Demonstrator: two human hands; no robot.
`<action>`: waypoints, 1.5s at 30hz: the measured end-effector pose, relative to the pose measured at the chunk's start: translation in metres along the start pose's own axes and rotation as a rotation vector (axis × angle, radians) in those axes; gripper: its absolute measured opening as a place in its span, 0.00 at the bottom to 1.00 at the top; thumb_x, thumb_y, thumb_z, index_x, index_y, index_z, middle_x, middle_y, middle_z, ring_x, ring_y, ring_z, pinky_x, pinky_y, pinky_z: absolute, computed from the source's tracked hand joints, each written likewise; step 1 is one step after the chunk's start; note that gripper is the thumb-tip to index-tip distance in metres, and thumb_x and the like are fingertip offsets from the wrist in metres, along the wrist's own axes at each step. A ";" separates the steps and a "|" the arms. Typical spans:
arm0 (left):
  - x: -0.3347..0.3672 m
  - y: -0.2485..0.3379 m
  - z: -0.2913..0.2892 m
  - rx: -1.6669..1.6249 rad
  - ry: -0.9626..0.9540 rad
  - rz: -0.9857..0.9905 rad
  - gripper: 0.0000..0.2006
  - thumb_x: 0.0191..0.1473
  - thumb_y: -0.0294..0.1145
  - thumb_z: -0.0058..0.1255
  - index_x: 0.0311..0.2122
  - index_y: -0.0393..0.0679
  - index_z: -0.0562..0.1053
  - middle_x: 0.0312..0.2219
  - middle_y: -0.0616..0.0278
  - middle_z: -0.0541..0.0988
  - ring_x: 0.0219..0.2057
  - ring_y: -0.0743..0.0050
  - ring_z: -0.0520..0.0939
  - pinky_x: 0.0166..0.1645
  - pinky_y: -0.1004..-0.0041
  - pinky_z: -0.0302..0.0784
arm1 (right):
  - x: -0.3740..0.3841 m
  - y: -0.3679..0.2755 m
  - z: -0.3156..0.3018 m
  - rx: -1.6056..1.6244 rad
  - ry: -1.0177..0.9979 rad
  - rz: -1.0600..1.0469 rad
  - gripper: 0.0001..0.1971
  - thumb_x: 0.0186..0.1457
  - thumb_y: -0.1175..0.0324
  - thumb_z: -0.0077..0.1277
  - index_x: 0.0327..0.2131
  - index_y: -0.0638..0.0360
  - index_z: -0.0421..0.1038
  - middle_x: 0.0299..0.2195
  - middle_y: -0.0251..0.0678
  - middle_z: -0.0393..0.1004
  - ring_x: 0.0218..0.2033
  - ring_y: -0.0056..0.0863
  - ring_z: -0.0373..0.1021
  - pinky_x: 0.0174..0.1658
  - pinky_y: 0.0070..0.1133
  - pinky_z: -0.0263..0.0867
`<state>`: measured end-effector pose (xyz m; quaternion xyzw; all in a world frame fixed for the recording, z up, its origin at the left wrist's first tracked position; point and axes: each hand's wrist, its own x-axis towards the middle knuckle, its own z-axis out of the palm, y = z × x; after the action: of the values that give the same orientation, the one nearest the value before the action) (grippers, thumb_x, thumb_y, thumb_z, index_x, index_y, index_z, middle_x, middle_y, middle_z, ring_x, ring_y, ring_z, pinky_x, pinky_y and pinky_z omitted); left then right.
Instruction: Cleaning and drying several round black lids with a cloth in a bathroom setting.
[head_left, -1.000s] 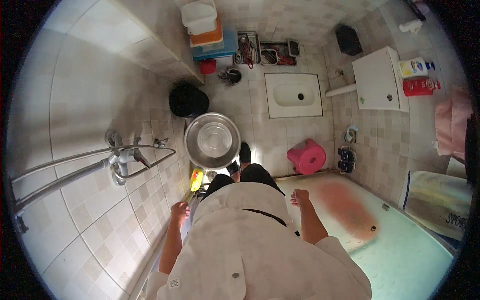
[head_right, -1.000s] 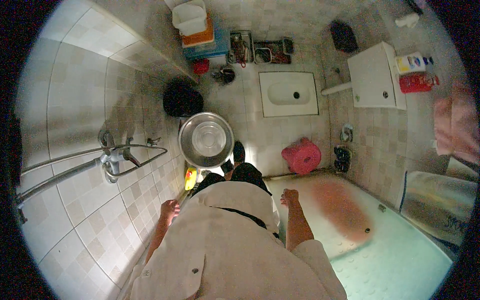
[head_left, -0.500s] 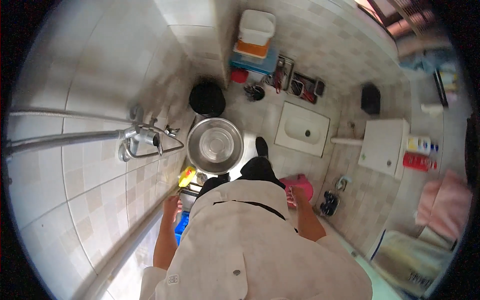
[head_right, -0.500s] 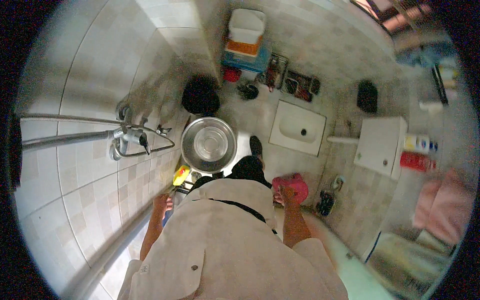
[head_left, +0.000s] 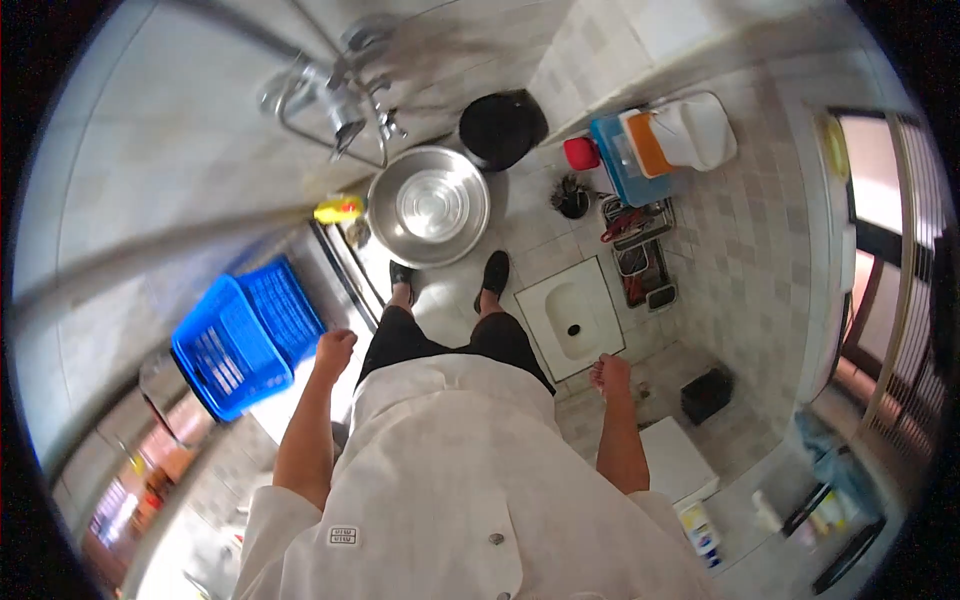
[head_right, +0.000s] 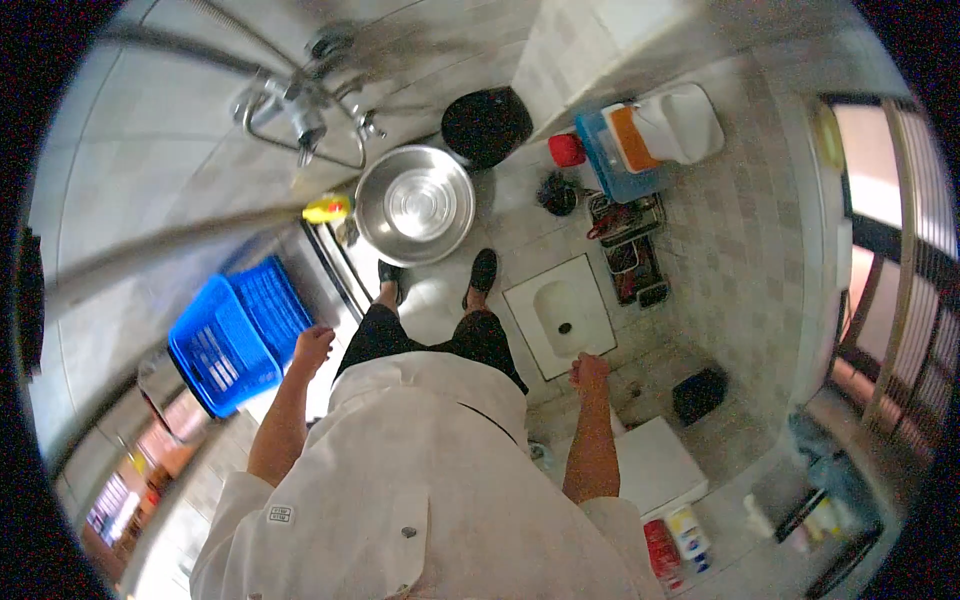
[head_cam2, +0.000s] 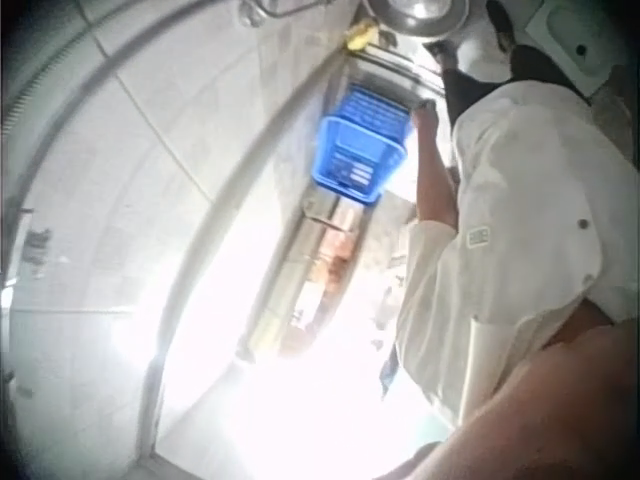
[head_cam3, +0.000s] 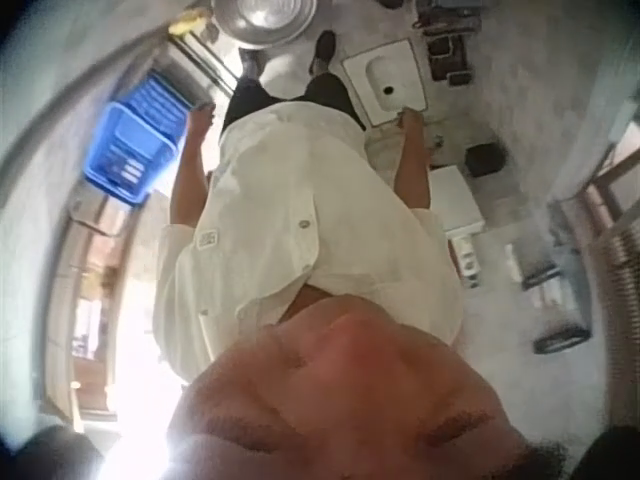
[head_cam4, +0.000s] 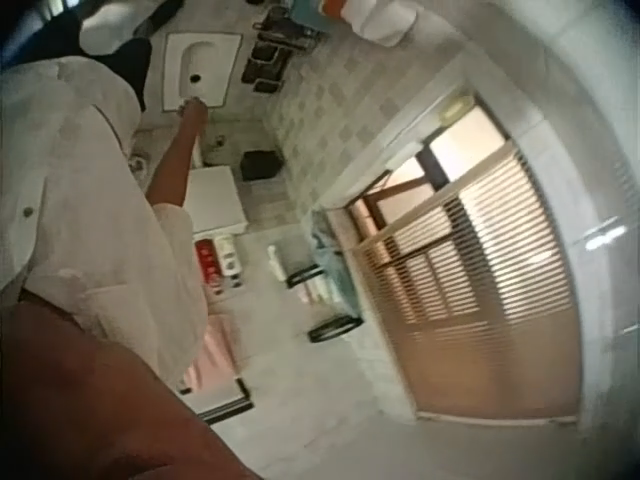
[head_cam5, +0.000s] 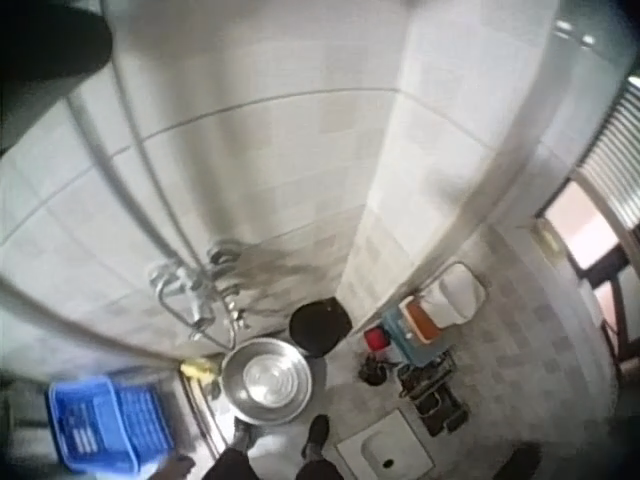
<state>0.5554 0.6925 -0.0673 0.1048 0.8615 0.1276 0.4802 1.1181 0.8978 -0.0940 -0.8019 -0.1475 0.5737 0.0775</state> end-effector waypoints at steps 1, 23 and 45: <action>-0.005 0.002 0.012 -0.044 0.003 -0.009 0.15 0.50 0.36 0.52 0.38 0.36 0.79 0.27 0.56 0.82 0.26 0.70 0.81 0.34 0.71 0.76 | 0.002 -0.008 -0.005 -0.039 0.003 -0.002 0.08 0.53 0.71 0.46 0.21 0.57 0.62 0.16 0.31 0.63 0.12 0.23 0.58 0.14 0.24 0.56; 0.076 -0.148 -0.069 -0.114 0.798 -0.592 0.33 0.42 0.41 0.55 0.52 0.32 0.63 0.52 0.42 0.67 0.54 0.40 0.68 0.58 0.54 0.65 | -0.075 -0.098 0.064 -0.738 -0.062 -0.176 0.12 0.57 0.63 0.47 0.40 0.61 0.68 0.27 0.35 0.72 0.23 0.26 0.71 0.25 0.26 0.68; 0.112 -0.215 -0.083 0.089 0.540 -0.307 0.16 0.51 0.39 0.47 0.39 0.39 0.76 0.37 0.43 0.79 0.41 0.43 0.79 0.45 0.54 0.74 | -0.132 -0.068 0.128 -1.000 0.002 -0.160 0.11 0.58 0.65 0.47 0.38 0.64 0.69 0.28 0.36 0.73 0.24 0.24 0.70 0.25 0.22 0.67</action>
<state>0.4141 0.5132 -0.1837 -0.0435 0.9684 0.0391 0.2425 0.9483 0.9133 0.0020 -0.7275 -0.4652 0.4245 -0.2721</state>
